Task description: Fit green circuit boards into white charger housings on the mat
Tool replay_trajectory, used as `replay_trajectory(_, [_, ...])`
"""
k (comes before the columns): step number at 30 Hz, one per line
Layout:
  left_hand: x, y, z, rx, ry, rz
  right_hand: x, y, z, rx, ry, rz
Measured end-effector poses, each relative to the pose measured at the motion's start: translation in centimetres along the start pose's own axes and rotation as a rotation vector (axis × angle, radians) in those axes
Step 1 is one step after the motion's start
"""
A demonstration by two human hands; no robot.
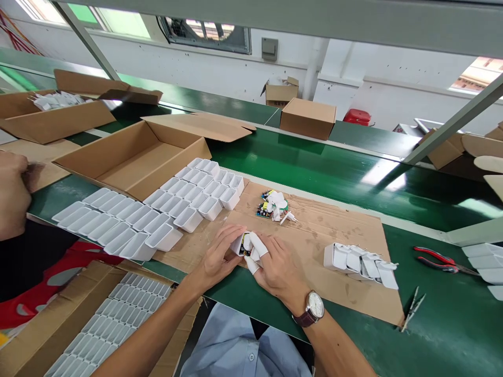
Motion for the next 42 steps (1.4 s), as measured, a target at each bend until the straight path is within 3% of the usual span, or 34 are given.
replay_trajectory(3, [-0.2, 0.0, -0.2, 0.017, 0.023, -0.029, -0.3, 0.2, -0.3, -0.012, -0.035, 0.082])
replay_trajectory(8, [-0.4, 0.1, 0.1, 0.161, 0.188, -0.213, -2.1, 0.6, -1.2, -0.021, -0.376, 0.400])
replay_trajectory(10, [-0.6, 0.3, 0.4, 0.204, 0.224, -0.318, -2.7, 0.3, -1.4, -0.020, -0.440, 0.443])
replay_trajectory(13, [-0.5, 0.6, 0.7, 0.166, 0.298, -0.413, -2.8, -0.5, -1.5, 0.005, -0.408, 0.442])
replay_trajectory(16, [-0.1, 0.5, 0.5, 0.157, 0.395, -0.479, -2.2, -1.1, -1.2, 0.029, -0.269, 0.403])
replay_trajectory(19, [0.3, 0.0, 0.0, 0.187, 0.457, -0.559, -1.6, -1.1, -0.7, 0.053, -0.147, 0.356])
replay_trajectory(24, [0.8, -0.5, -0.3, 0.163, 0.519, -0.643, -1.2, -0.8, -0.4, 0.023, -0.069, 0.319])
replay_trajectory(27, [0.8, -0.2, -0.4, 0.067, 0.493, -0.584, -1.1, -1.1, -0.7, 0.061, -0.050, 0.300])
replay_trajectory(32, [0.2, 0.7, -0.9, -0.078, 0.283, -0.448, -1.0, -1.3, -1.4, 0.100, -0.011, 0.172])
replay_trajectory(36, [-0.2, 1.5, -1.2, -0.210, 0.175, -0.367, -1.0, -1.0, -1.6, 0.061, 0.005, 0.133])
replay_trajectory(42, [-1.0, 2.1, -0.1, -0.186, 0.145, -0.208, -1.2, -1.4, -1.2, 0.120, -0.076, 0.169])
Point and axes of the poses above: each hand's wrist, its own z-axis towards the middle knuckle, its own y-axis out of the back of the hand, x = y × z, the point moved 4 cm from there along z, towards the middle knuckle, and after that the axes turned 1 degree about z, right-handed, at the moved point
